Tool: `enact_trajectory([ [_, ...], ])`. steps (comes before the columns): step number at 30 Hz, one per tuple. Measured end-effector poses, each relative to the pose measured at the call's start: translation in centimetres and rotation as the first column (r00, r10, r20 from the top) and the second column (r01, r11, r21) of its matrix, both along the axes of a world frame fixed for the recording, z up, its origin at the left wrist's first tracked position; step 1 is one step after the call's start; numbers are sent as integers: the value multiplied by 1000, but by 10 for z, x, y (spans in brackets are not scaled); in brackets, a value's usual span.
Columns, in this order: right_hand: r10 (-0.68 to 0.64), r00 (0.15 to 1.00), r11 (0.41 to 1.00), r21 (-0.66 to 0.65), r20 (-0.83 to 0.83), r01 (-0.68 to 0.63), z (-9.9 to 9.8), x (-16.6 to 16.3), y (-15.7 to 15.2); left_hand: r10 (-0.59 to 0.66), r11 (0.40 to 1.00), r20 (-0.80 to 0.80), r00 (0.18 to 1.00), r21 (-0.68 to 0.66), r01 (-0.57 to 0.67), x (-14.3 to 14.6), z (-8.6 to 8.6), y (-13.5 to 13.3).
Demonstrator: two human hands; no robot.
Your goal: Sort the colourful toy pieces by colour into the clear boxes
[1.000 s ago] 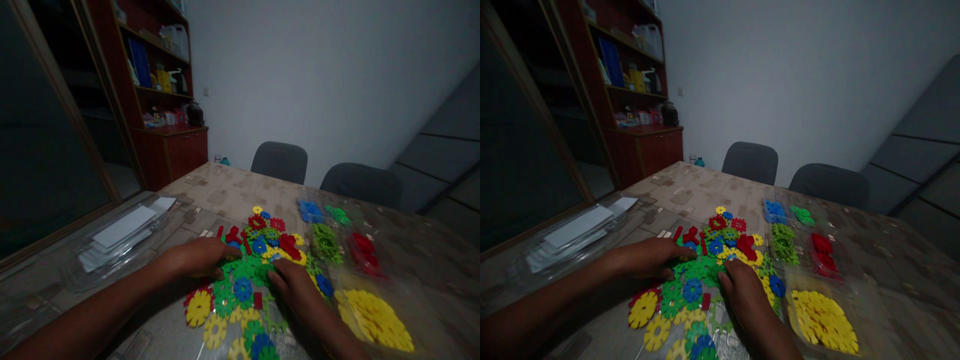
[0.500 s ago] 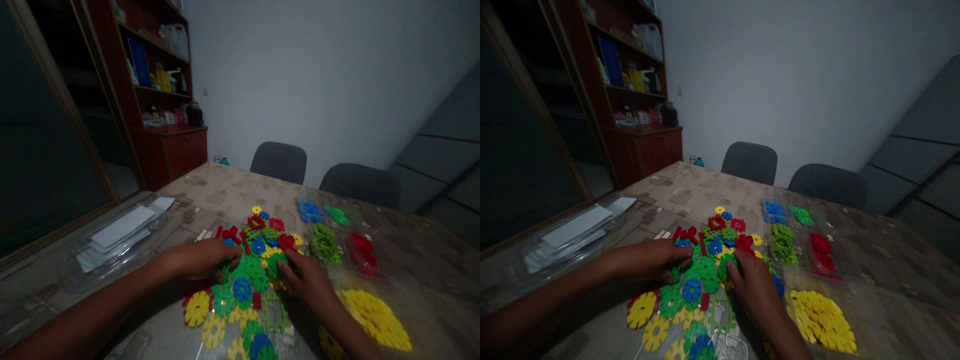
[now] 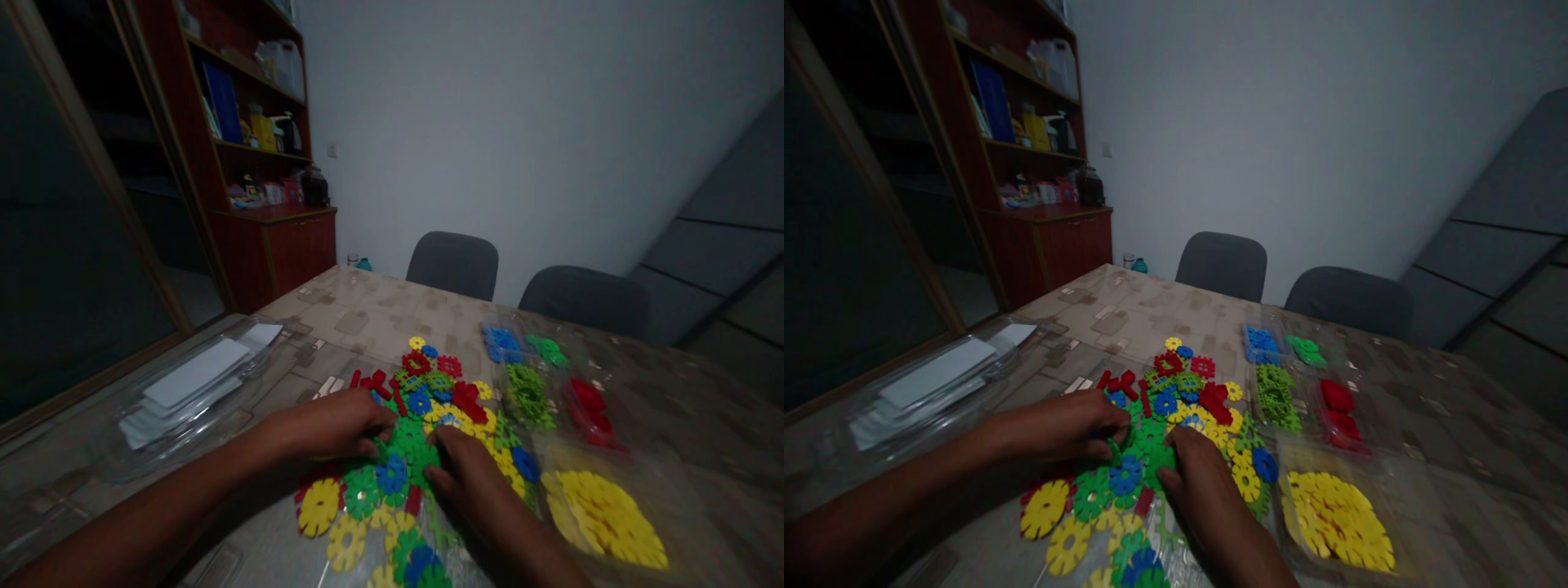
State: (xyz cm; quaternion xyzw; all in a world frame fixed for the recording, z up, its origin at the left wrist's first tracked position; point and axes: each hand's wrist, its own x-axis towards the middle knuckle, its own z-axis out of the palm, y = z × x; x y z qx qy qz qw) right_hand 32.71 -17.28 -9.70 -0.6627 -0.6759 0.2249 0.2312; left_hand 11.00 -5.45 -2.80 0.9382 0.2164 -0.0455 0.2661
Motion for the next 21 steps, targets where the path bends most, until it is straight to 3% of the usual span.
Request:
enact_trajectory([
  [11,-18,996,997,-72,-83,12,5,-3,2,-51,998,24,998,32,50,4,-11,-5],
  [17,-31,995,998,-58,-94,25,9,-8,4,69,992,-11,998,106,-68,8,-10,-9],
  [21,-21,994,998,-61,-104,15,12,-9,5,62,990,-31,998,127,-58,8,-12,-9],
])
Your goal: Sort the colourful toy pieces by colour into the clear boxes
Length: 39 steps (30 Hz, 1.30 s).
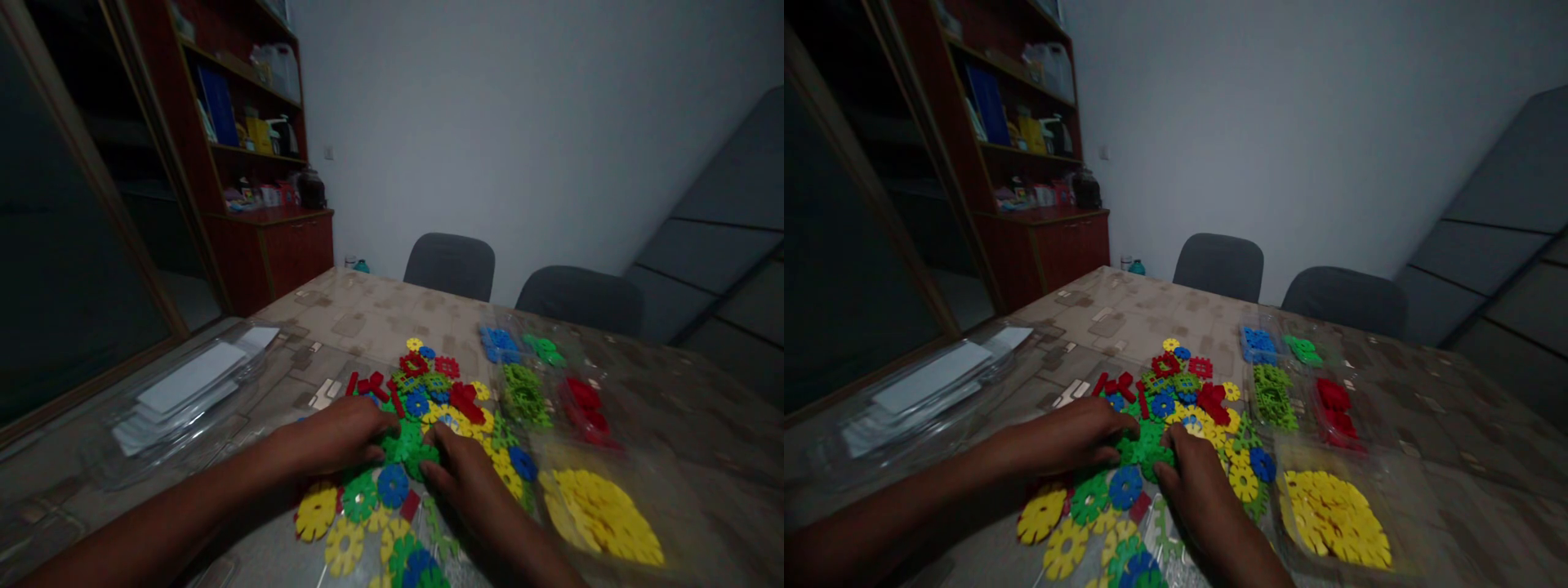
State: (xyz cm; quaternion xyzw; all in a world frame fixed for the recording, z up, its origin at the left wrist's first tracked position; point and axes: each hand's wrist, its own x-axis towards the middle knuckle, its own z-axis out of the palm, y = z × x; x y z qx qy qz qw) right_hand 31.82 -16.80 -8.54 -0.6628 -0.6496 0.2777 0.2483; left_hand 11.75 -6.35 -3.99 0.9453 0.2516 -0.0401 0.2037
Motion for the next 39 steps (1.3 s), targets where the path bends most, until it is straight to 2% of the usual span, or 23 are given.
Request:
enact_trajectory([
  [2,-5,1000,1000,2,-1,5,1,1,1,-6,1000,19,1000,-9,6,0,-3,1],
  [8,-29,1000,1000,2,-4,29,3,7,3,-63,995,281,958,-50,81,4,-18,5],
  [13,-37,999,999,-6,3,37,4,7,2,-22,990,234,972,-129,54,12,-27,1],
  [20,-56,998,998,-3,-34,56,3,8,2,54,983,264,963,-185,-5,9,-28,-1],
  [24,-52,992,999,3,-114,53,4,6,2,93,979,251,964,-198,-43,12,-29,2],
  [28,0,967,999,-41,-256,-11,4,2,1,182,937,332,925,-343,-61,16,-31,1],
  [33,28,859,995,-70,-511,-74,5,-1,-2,280,899,391,877,-427,-96,17,-29,-2],
  [39,30,851,999,-13,-525,-43,12,-2,-4,332,895,446,831,-428,-128,18,-30,-3],
])
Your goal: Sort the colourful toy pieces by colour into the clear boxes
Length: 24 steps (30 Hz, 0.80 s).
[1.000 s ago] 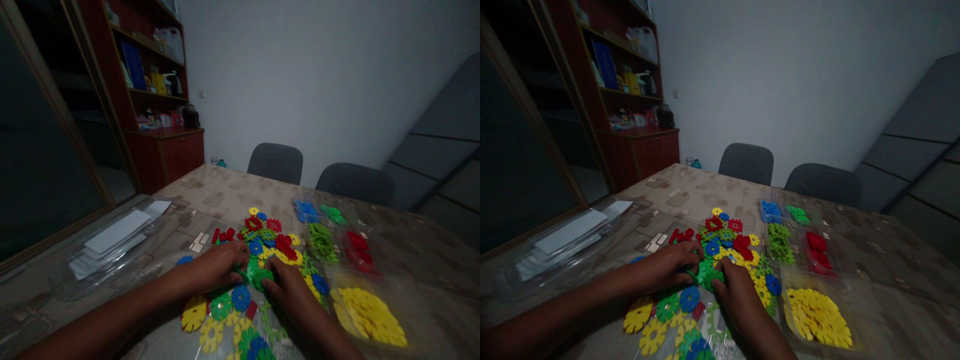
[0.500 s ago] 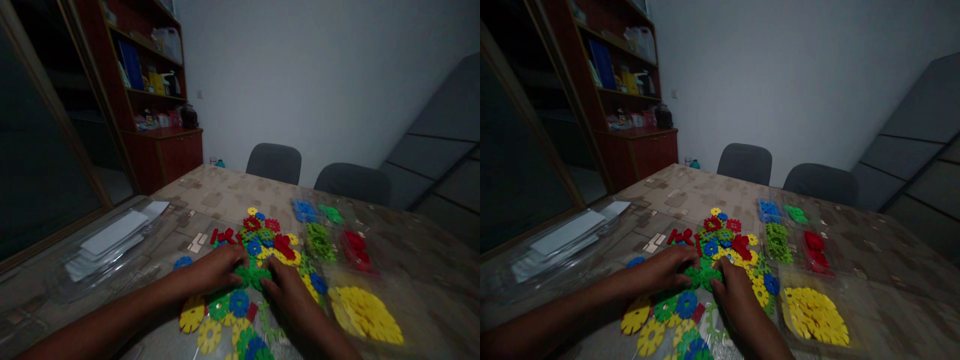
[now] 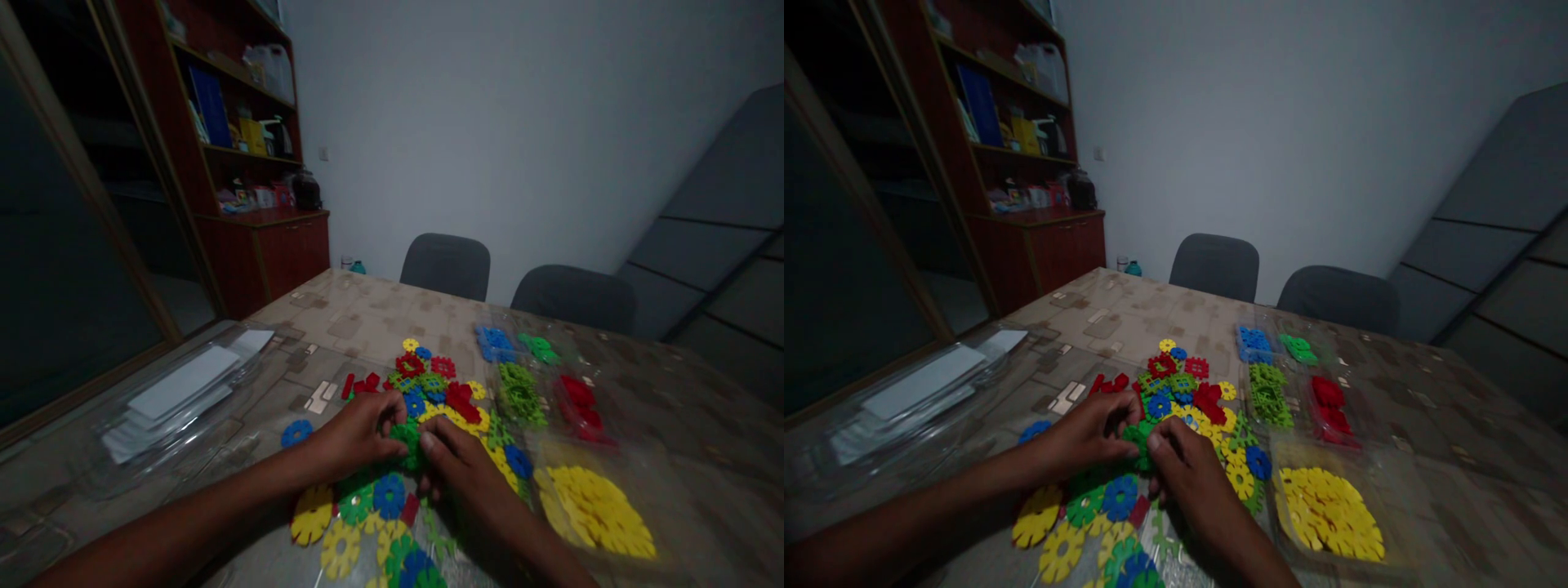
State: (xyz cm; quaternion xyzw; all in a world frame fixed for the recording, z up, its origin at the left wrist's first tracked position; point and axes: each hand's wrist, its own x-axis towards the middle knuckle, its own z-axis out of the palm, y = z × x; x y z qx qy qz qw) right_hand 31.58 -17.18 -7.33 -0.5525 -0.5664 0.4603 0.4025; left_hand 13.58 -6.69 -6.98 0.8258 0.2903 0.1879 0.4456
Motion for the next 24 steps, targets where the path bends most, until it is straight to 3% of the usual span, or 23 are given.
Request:
enact_trajectory([
  [5,-51,993,995,85,105,42,4,-3,0,-5,1000,-30,1000,-9,5,3,-1,-5],
  [10,-15,995,998,56,99,9,13,7,0,-95,995,33,995,-19,96,-9,23,8],
  [14,-84,985,994,78,153,73,39,34,-4,87,988,143,986,115,-104,-30,46,34],
  [17,-194,959,977,127,206,170,60,62,-10,193,958,153,969,183,-220,-39,52,46],
  [24,-343,881,939,130,325,318,79,127,-35,43,968,6,999,246,-43,-32,41,44],
])
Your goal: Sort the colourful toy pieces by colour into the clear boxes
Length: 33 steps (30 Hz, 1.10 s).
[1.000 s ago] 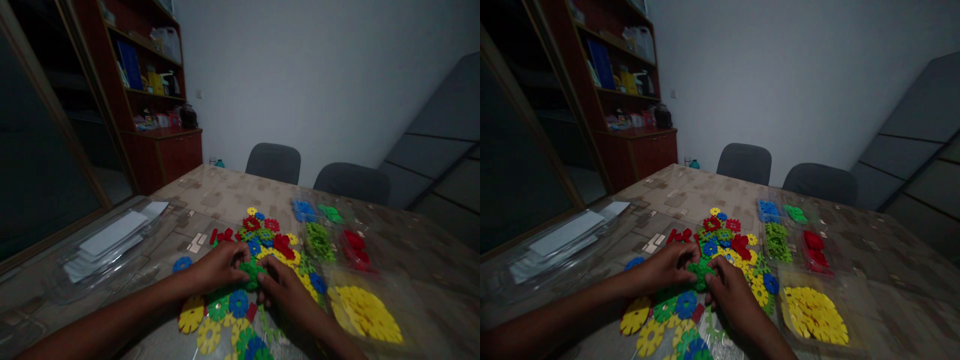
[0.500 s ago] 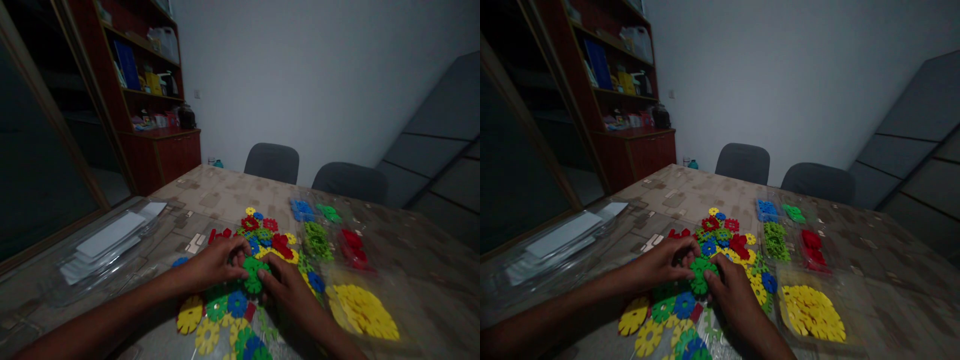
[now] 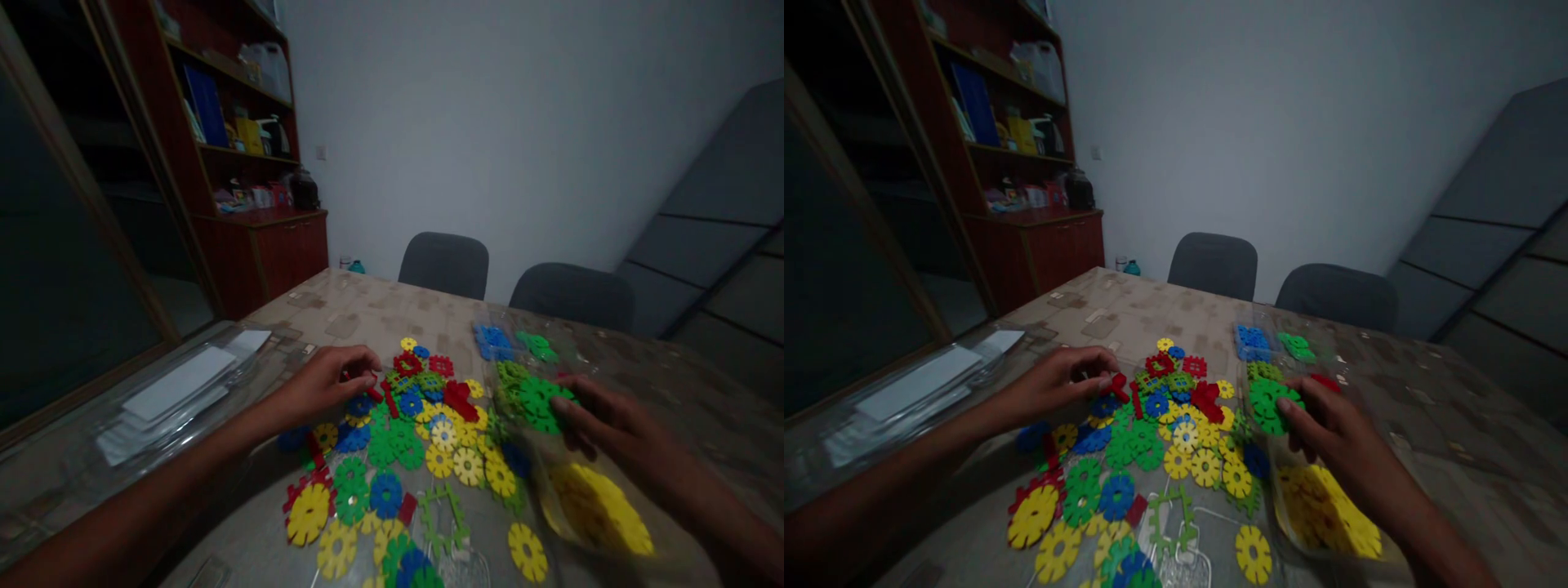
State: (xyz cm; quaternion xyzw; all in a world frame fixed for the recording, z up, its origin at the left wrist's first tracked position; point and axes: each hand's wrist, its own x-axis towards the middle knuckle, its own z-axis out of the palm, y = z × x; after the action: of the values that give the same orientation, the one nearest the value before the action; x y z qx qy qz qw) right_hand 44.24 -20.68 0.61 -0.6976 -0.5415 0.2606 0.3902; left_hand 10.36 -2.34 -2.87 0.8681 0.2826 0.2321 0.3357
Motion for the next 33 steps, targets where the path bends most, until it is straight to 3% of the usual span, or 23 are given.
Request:
enact_trajectory([
  [7,-189,976,980,-43,107,194,4,30,-39,-49,999,-36,998,10,49,1,-7,1],
  [14,-107,978,981,-143,178,133,-12,38,-44,-87,995,-102,991,40,91,4,-8,-2],
  [23,-63,980,990,-108,190,85,-14,37,-38,-137,989,-88,987,41,141,3,-16,-1],
  [28,-131,980,989,-55,150,141,-12,63,-20,-152,987,-85,985,34,156,4,-18,1],
  [33,-306,947,952,11,101,306,-3,115,33,-164,985,-104,981,40,169,3,-19,5],
])
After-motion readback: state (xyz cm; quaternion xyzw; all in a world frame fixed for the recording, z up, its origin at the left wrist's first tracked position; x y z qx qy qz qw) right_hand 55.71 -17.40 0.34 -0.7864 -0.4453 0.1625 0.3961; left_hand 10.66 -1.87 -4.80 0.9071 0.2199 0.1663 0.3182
